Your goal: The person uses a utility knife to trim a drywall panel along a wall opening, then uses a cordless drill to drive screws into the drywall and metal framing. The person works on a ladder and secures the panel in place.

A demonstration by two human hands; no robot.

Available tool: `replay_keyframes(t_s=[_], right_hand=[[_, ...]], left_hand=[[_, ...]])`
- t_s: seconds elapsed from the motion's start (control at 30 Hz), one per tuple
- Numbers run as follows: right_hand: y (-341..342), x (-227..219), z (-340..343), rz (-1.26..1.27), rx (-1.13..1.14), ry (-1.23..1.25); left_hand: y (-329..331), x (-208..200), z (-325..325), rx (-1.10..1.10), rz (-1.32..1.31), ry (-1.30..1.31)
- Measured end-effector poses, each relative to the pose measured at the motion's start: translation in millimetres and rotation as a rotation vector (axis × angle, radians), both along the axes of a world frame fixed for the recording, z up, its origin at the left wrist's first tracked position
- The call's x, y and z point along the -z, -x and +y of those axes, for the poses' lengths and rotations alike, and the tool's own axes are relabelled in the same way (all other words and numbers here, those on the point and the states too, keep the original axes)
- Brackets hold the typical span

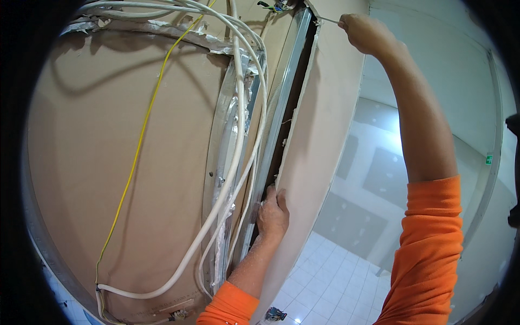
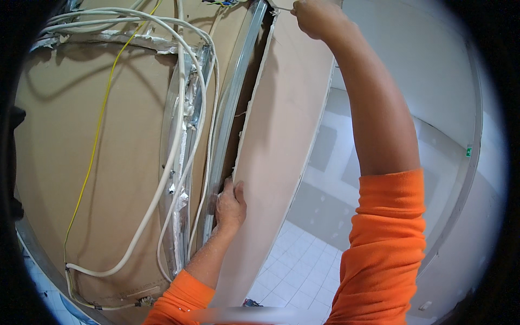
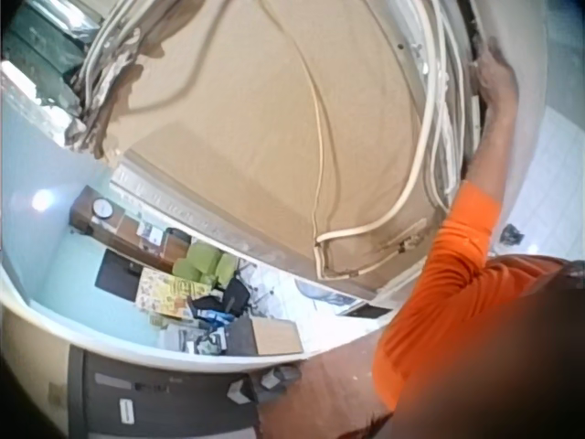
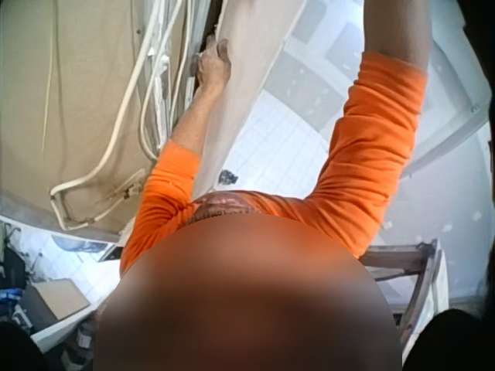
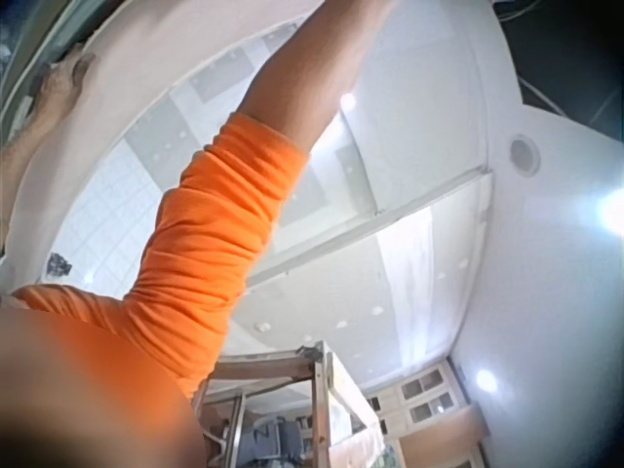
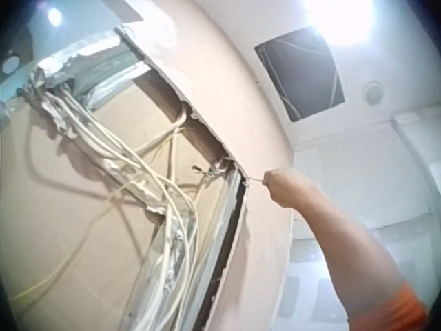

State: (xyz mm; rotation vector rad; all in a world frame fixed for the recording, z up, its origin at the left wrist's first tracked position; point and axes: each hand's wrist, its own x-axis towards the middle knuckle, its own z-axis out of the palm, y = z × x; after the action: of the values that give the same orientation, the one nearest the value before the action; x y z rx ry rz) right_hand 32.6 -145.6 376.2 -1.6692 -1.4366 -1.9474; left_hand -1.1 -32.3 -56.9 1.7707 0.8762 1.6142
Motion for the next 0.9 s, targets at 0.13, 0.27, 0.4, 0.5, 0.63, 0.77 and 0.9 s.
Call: replay_keyframes(t_s=[0.13,0.27,0.4,0.5,0.63,0.77,0.9], right_hand=[[22.0,-7.6,-7.6,-0.004,0.151,-0.021],[40.5,-10.0,-14.2,0.024,0.257,0.002],[45.7,-12.6,-5.1,-0.024,0.337,0.028],[48.1,-13.9,6.1,-0.058,0.377,-0.005],[56.3,-11.6,16.2,-0.007,0.404,-0.026],[59.6,-12.8,27.4,0.055,0.518,-0.092],[47.3,-20.9,34.5,-0.077,0.399,-0.045]], left_hand=[[-1.9,3.9,1.3,0.002,-0.060,-0.067],[-4.0,6.0,5.4,-0.039,-0.060,-0.085],[-3.4,5.9,8.5,0.023,-0.060,-0.065],[-2.6,6.3,8.6,0.023,-0.062,-0.073],[-2.5,7.6,9.8,0.001,-0.077,-0.124],[-4.7,9.3,11.9,0.035,-0.087,-0.122],[-6.2,9.2,9.8,0.024,-0.043,-0.054]])
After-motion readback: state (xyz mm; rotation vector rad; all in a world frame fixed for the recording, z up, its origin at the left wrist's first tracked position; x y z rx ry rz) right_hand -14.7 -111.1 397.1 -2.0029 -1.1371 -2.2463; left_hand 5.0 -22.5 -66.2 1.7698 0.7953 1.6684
